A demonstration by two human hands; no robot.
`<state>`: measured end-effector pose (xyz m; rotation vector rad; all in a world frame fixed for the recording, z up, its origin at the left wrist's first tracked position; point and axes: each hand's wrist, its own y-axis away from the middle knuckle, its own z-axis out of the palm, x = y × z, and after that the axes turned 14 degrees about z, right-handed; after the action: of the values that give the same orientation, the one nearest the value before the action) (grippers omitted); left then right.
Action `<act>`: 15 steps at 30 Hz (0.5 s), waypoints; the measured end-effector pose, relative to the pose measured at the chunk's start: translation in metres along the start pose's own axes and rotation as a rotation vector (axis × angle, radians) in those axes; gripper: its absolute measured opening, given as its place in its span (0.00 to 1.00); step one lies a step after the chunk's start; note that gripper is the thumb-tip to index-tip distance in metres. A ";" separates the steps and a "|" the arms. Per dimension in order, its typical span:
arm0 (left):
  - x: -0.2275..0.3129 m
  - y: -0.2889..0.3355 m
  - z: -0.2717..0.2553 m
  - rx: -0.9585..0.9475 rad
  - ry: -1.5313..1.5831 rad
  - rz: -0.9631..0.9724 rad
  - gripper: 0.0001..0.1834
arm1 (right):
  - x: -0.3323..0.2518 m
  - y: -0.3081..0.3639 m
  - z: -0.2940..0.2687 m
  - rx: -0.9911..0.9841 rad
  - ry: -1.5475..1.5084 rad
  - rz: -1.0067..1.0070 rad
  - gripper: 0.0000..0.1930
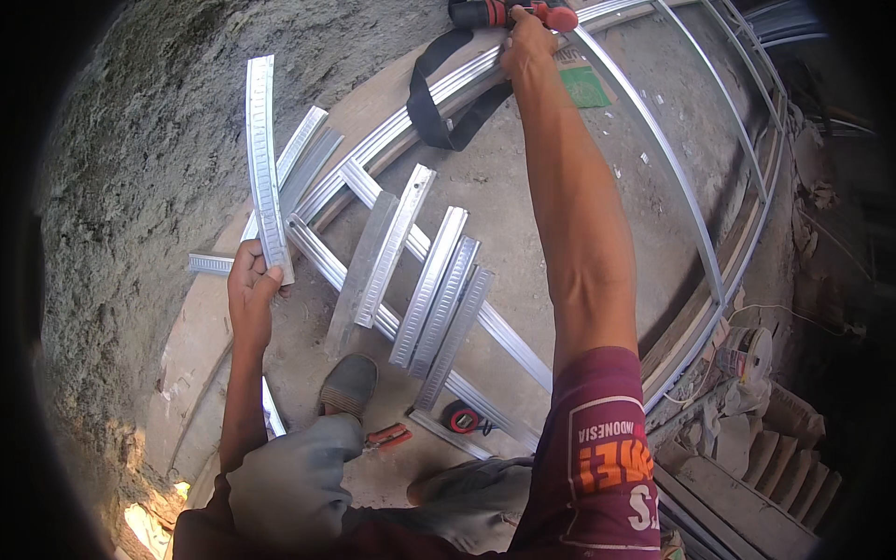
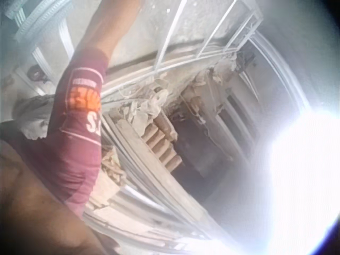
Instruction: The person cuts a long metal profile with shears, then measures and marks multiple metal profiles using a tape measure and pen. The person arranges the cut pieces into a rectangular frame on the floor and uses a square tool to check alignment.
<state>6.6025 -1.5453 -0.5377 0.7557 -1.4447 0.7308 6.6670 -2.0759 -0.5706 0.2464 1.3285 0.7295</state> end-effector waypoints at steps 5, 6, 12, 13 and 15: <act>-0.011 0.004 -0.022 0.080 0.062 -0.082 0.20 | 0.019 -0.034 0.045 -0.033 -0.087 0.082 0.21; -0.011 0.001 -0.021 0.088 0.060 -0.094 0.21 | 0.021 -0.032 0.053 -0.060 -0.088 0.096 0.20; -0.026 -0.017 -0.010 0.038 0.131 -0.111 0.24 | 0.025 -0.037 0.060 -0.154 -0.112 0.138 0.18; -0.027 -0.018 -0.007 0.032 0.134 -0.123 0.24 | 0.025 -0.039 0.057 -0.169 -0.128 0.141 0.17; -0.027 -0.017 -0.005 0.030 0.155 -0.128 0.24 | 0.033 -0.037 0.064 -0.223 -0.153 0.163 0.17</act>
<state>6.6195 -1.5506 -0.5652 0.7898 -1.2369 0.6975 6.7416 -2.0688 -0.6008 0.2285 1.0807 0.9699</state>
